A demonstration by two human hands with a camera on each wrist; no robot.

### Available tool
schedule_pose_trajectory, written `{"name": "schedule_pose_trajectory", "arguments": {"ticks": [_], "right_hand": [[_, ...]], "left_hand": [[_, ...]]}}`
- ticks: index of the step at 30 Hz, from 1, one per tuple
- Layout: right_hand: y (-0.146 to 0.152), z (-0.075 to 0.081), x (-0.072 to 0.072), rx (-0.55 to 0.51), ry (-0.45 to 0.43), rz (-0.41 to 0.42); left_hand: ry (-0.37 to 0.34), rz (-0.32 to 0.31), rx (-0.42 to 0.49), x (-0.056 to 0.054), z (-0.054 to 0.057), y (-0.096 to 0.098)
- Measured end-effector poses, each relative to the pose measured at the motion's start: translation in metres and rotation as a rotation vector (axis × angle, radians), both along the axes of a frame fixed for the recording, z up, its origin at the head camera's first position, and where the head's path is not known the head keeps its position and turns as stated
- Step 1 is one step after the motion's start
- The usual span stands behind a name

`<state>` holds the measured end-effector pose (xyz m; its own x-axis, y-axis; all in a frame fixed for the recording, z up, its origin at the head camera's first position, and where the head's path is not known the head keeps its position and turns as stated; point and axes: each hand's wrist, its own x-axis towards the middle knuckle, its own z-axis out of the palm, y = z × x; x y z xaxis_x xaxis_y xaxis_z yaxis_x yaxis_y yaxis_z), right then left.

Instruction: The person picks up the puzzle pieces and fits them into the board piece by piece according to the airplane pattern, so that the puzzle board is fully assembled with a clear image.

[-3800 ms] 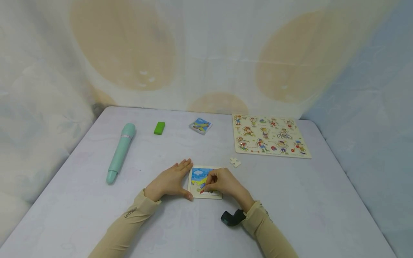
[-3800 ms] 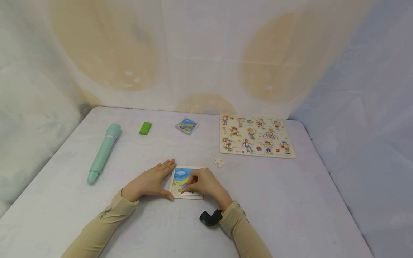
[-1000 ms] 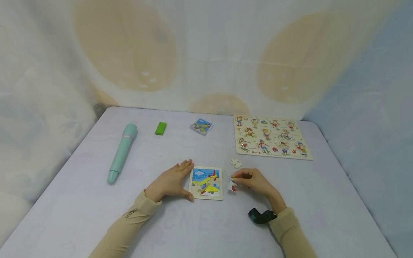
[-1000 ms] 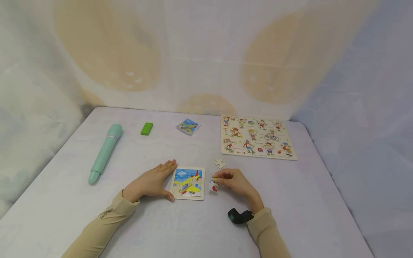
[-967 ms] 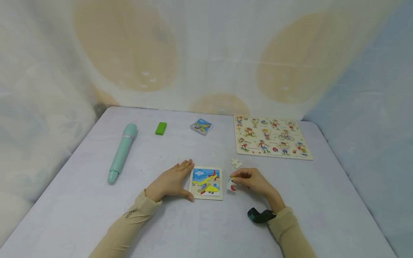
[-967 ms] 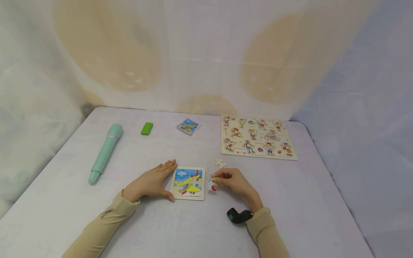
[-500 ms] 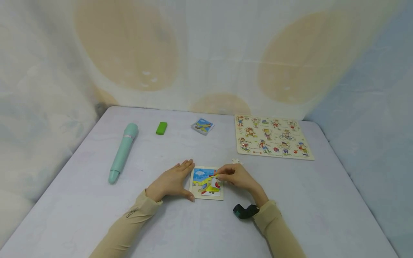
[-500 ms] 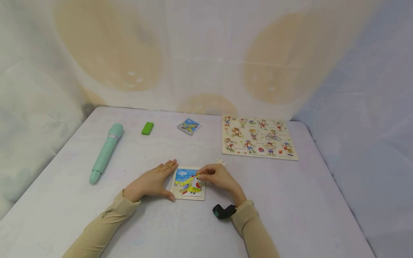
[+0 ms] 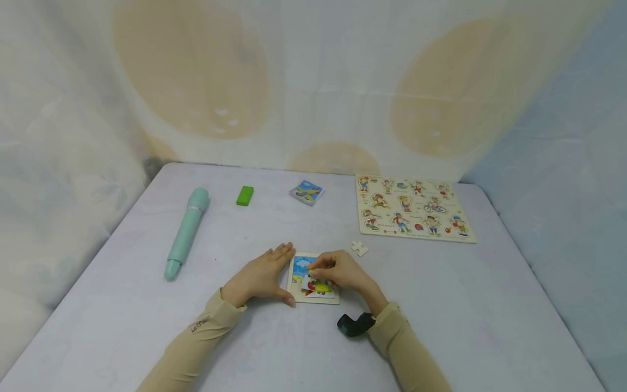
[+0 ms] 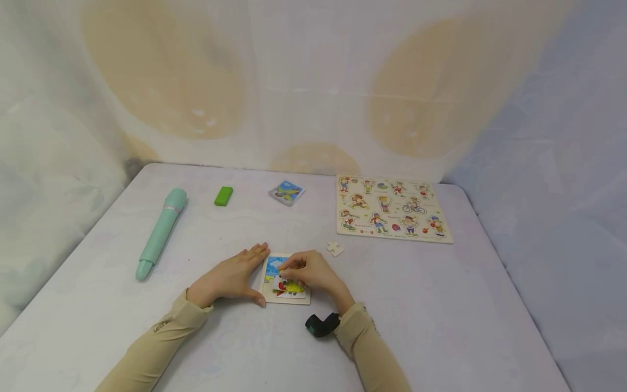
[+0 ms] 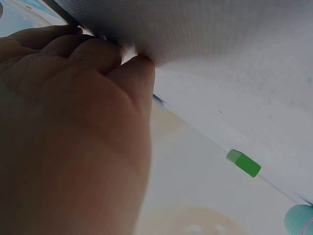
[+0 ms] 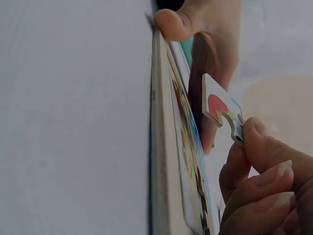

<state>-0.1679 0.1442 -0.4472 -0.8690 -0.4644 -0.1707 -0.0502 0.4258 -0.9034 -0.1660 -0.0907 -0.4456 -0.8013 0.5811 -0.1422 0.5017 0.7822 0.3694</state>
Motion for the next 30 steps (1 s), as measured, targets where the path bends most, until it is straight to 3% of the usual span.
{"name": "schedule_pose_trajectory", "arguments": {"ticks": [7, 30], "right_hand": [[-0.010, 0.000, 0.003, 0.020, 0.023, 0.022], [-0.029, -0.004, 0.012, 0.160, 0.193, 0.017]], "left_hand": [[0.004, 0.003, -0.021, -0.001, -0.002, -0.001], [0.019, -0.026, 0.030, 0.000, -0.002, -0.002]]}}
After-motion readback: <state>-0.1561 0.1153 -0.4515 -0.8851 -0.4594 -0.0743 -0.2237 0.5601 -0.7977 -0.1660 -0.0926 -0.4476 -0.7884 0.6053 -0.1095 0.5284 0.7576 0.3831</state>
